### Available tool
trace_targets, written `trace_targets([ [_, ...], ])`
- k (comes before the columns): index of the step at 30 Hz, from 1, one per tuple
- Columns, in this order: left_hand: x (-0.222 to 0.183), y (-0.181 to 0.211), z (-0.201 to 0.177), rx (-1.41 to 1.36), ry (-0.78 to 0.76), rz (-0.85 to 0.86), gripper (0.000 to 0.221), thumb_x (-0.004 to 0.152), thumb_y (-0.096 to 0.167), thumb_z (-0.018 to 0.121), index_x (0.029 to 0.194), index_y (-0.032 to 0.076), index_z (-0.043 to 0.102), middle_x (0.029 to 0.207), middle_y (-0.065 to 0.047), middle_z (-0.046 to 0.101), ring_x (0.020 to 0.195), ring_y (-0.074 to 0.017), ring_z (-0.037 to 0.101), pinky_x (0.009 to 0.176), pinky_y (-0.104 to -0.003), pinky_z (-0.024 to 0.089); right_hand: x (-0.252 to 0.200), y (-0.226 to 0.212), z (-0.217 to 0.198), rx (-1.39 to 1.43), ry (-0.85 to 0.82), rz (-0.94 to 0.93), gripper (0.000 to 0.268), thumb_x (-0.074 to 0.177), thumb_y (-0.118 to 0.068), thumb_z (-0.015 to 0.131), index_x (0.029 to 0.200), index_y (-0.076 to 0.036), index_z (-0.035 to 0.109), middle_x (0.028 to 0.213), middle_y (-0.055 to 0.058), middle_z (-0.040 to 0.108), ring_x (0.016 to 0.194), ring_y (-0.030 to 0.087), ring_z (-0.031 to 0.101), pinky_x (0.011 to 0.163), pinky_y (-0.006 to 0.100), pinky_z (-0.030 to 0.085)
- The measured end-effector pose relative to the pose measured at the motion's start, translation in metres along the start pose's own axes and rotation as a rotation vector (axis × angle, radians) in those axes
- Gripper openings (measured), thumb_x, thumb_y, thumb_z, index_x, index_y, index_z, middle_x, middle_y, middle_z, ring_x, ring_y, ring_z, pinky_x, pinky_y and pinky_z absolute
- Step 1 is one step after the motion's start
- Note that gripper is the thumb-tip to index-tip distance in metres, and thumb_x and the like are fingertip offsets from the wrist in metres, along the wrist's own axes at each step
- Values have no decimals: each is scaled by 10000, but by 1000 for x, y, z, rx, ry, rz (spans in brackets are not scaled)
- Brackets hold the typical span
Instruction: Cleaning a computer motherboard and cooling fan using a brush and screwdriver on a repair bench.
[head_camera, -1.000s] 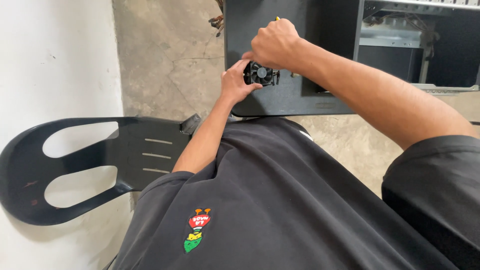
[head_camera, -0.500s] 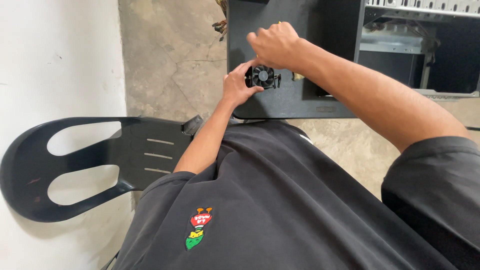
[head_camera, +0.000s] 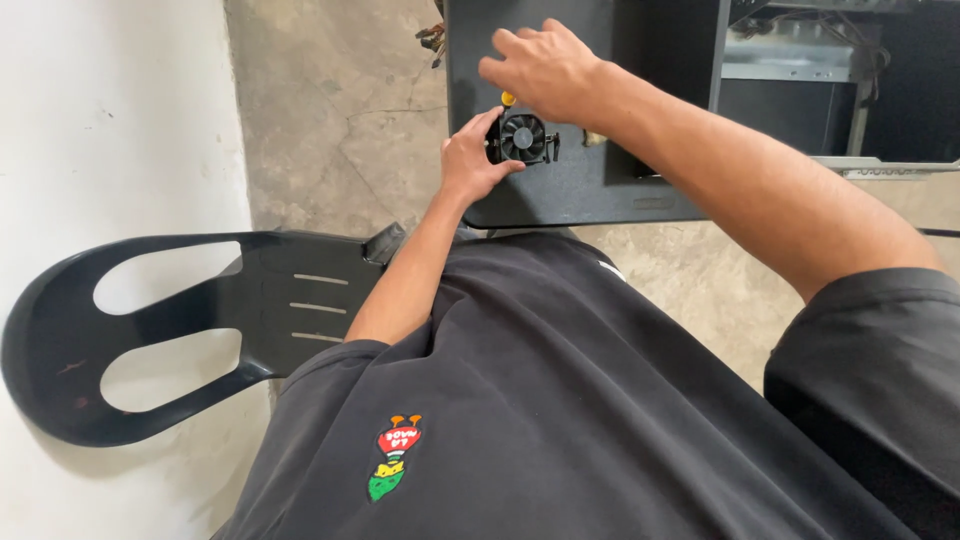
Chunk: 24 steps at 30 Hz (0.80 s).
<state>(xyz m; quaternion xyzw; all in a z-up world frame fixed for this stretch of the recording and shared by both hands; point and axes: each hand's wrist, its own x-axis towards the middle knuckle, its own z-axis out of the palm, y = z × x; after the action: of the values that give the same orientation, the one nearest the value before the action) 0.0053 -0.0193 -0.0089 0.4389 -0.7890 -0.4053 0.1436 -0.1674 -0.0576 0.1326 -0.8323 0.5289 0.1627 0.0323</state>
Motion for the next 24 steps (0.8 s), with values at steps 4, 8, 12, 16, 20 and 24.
trace_targets([
  [4,-1,1,-5,-26,4,15,908,697,540,950,1453,253,535,1402,39,652,1268,-251,629,932,-545,474,5,0,-17,-28,-298,146,431,1104,-500,531,1029,-176,805,1003,95,786,909,383,774,630,454,595],
  [8,0,5,-8,-23,-7,3,901,697,509,951,1455,265,530,1400,52,648,1276,-228,617,941,-513,468,-12,20,-14,-47,-73,-65,333,988,-434,702,1082,-114,701,1006,70,726,829,397,770,580,500,597],
  [12,1,7,-10,-27,-27,-19,889,707,529,931,1454,259,532,1412,48,635,1304,-226,598,956,-514,459,-33,49,-19,36,-221,142,401,1067,-428,582,1008,-76,765,962,201,768,846,466,757,652,519,608],
  [16,3,9,-13,-47,-31,-34,846,710,508,920,1431,268,547,1415,56,621,1322,-231,577,939,-490,472,-48,54,-22,153,-310,219,401,1040,-420,584,1055,-71,780,945,293,743,853,525,723,726,570,577],
  [20,3,8,-11,-61,-12,-24,857,705,519,919,1433,258,548,1427,64,615,1335,-213,570,936,-479,465,-51,48,-13,214,-307,236,422,1045,-383,582,937,-11,751,900,296,711,814,532,691,704,560,555],
  [24,2,12,-12,-56,-36,-48,855,733,502,909,1460,264,526,1460,52,597,1353,-227,558,967,-501,453,-53,45,-18,223,-352,244,441,1071,-368,556,899,2,724,898,250,709,785,486,692,653,533,551],
])
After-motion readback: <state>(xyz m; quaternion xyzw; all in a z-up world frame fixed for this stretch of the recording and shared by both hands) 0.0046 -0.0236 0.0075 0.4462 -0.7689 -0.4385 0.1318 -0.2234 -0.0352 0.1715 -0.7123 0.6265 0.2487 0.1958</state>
